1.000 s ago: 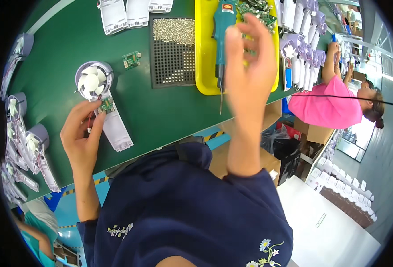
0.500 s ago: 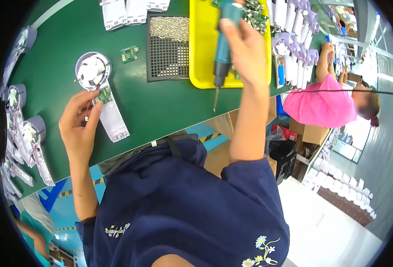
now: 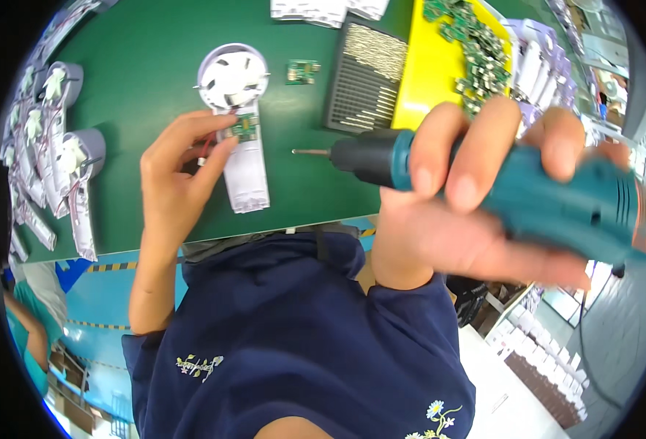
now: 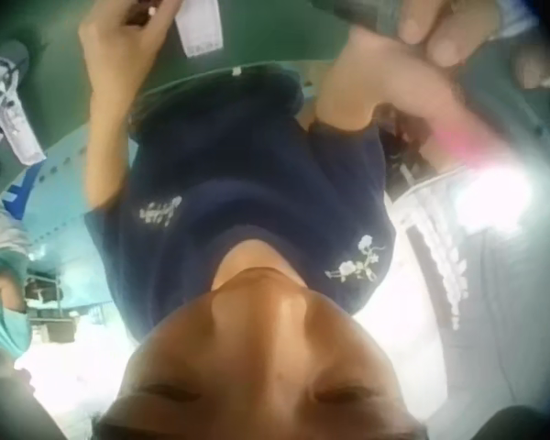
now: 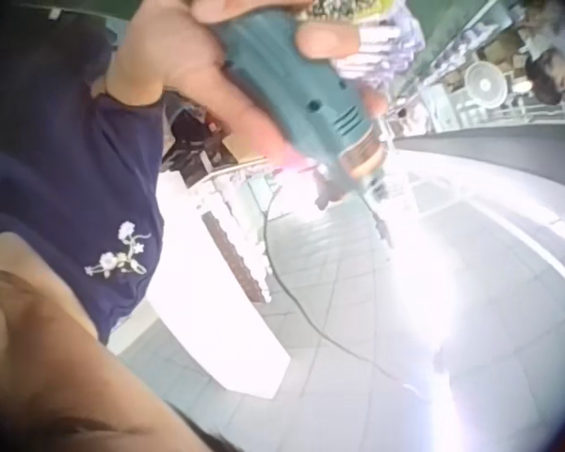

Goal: Assembling handheld fans by placing circuit boards into the plastic casing and using an electric screwdriver to secure components.

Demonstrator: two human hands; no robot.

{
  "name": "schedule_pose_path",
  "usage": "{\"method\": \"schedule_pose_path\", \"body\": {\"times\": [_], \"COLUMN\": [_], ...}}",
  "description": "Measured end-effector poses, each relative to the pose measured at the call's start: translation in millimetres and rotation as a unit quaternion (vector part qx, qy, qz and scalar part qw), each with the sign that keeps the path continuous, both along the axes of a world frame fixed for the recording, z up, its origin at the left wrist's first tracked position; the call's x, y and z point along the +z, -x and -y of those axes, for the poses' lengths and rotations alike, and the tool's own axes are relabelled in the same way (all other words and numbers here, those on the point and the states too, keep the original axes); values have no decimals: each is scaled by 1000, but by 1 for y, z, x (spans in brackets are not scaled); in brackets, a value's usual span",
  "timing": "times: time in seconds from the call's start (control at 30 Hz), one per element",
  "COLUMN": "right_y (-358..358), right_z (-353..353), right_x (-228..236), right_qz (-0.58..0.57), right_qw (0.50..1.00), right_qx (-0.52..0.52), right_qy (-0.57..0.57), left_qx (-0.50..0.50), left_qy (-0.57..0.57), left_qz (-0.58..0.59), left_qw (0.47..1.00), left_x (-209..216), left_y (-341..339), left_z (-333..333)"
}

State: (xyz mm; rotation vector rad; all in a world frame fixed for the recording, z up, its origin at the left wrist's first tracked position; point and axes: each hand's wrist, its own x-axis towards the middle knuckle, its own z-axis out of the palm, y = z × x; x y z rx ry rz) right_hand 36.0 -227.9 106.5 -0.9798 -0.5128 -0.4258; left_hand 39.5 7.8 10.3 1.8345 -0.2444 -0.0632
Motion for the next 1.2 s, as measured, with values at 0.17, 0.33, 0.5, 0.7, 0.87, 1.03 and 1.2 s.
{"method": "schedule_pose_path", "body": {"times": [0.17,0.33,0.5,0.7,0.87,1.03,1.2], "right_y": [8,-1,0,-1,-2,-6,-8], "right_z": [-27,-19,-43,-30,-23,-20,-25], "right_x": [-6,-10,-16,-14,-8,-13,-15], "right_qz": [43,64,64,59,37,52,72], "right_qw": [995,977,984,975,956,953,954], "right_qx": [-17,60,33,62,72,81,71], "right_qy": [87,196,160,203,282,286,281], "left_qx": [10,15,12,-1,15,13,15], "left_qy": [1,-7,-7,-18,-8,-10,-9], "left_qz": [15,38,54,52,76,78,74], "left_qw": [1000,999,998,998,997,997,997], "left_x": [-5,-6,-9,-9,-13,-12,-11], "left_y": [3,2,1,1,1,0,0], "left_z": [1,-1,-1,-2,1,1,0]}}
